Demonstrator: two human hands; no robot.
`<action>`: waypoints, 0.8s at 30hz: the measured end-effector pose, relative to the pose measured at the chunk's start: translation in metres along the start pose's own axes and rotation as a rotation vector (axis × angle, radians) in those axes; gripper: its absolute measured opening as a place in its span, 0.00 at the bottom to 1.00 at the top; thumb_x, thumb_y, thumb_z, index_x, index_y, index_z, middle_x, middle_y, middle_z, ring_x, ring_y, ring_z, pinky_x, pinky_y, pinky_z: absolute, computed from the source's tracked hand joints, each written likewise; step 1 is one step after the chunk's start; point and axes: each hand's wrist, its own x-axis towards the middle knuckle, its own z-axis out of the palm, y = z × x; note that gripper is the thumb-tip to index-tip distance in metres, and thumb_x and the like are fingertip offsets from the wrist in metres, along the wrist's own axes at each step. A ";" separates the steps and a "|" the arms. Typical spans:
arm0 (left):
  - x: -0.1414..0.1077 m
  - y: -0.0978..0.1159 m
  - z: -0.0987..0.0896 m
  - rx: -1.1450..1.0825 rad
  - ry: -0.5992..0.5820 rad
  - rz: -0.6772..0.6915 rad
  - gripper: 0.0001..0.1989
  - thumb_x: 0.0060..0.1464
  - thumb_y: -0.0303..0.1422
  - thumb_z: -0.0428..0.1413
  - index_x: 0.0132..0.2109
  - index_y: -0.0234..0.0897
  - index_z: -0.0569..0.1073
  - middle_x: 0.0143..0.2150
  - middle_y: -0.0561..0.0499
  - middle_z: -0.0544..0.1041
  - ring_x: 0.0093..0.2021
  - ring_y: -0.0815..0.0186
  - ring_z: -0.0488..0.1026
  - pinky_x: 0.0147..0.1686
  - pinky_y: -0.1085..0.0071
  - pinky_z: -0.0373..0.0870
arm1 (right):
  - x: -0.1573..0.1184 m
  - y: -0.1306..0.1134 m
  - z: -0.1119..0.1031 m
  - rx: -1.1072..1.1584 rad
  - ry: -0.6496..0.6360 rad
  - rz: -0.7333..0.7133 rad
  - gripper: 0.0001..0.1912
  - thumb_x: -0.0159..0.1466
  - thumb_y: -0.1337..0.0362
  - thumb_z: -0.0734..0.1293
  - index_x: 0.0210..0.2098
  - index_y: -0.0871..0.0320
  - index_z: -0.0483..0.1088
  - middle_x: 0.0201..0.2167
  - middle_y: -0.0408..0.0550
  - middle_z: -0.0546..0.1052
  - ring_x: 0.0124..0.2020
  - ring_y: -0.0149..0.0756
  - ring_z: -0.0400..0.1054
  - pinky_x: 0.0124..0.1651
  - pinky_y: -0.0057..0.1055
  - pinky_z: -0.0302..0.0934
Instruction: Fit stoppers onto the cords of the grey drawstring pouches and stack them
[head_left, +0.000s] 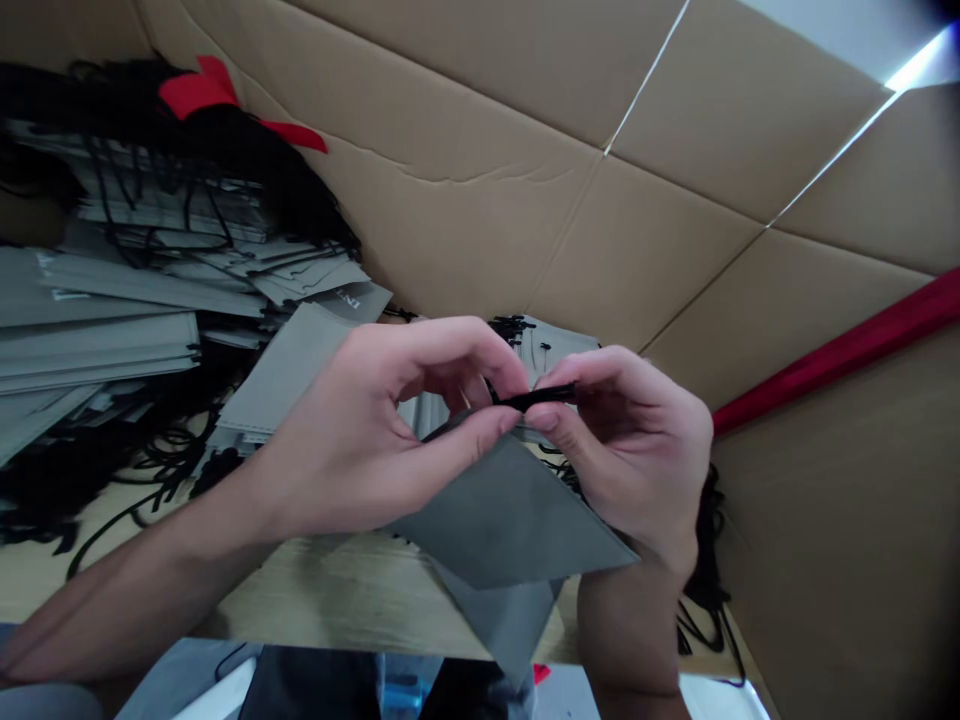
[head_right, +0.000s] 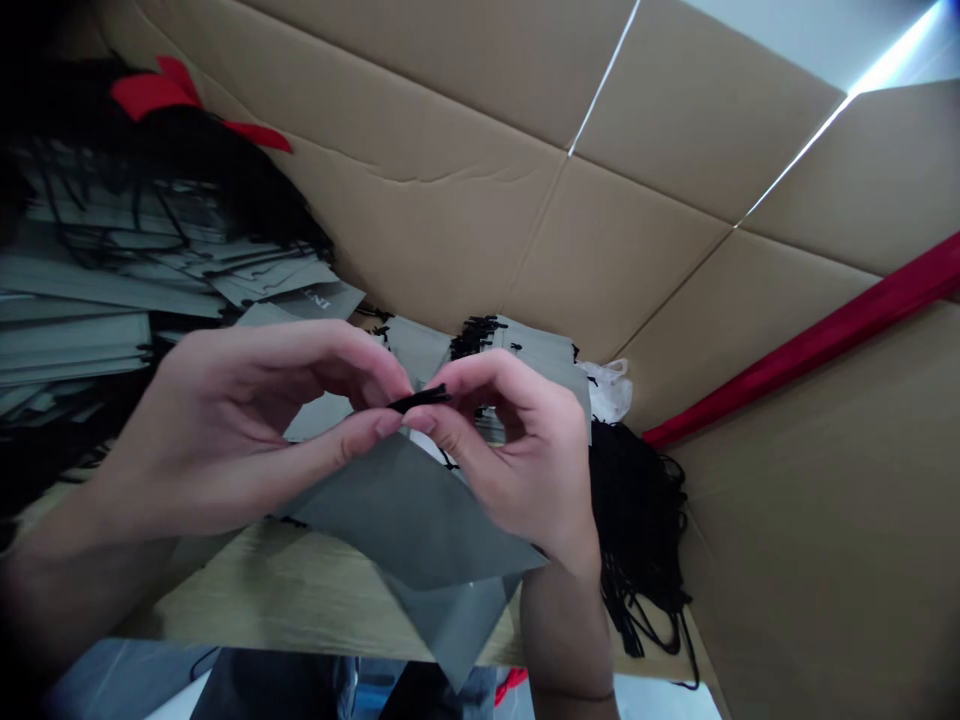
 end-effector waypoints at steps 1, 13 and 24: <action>0.000 0.000 0.000 -0.004 0.013 -0.006 0.01 0.72 0.32 0.69 0.48 0.45 0.85 0.43 0.54 0.89 0.40 0.64 0.85 0.40 0.67 0.85 | -0.001 -0.001 0.001 0.013 0.032 0.005 0.16 0.68 0.70 0.88 0.45 0.47 0.83 0.38 0.40 0.87 0.34 0.35 0.82 0.33 0.32 0.79; -0.001 -0.006 0.001 0.157 0.062 0.132 0.05 0.75 0.29 0.68 0.47 0.45 0.84 0.42 0.59 0.89 0.39 0.68 0.86 0.43 0.69 0.85 | -0.006 -0.010 0.008 -0.240 0.057 -0.131 0.13 0.75 0.71 0.78 0.49 0.42 0.86 0.42 0.43 0.90 0.38 0.44 0.83 0.41 0.47 0.82; 0.000 -0.010 -0.011 0.401 0.016 0.349 0.06 0.78 0.29 0.66 0.51 0.48 0.85 0.45 0.61 0.93 0.40 0.69 0.90 0.45 0.70 0.85 | -0.008 -0.012 0.004 -0.263 0.043 -0.140 0.16 0.73 0.74 0.77 0.48 0.43 0.86 0.40 0.38 0.90 0.37 0.39 0.85 0.42 0.41 0.84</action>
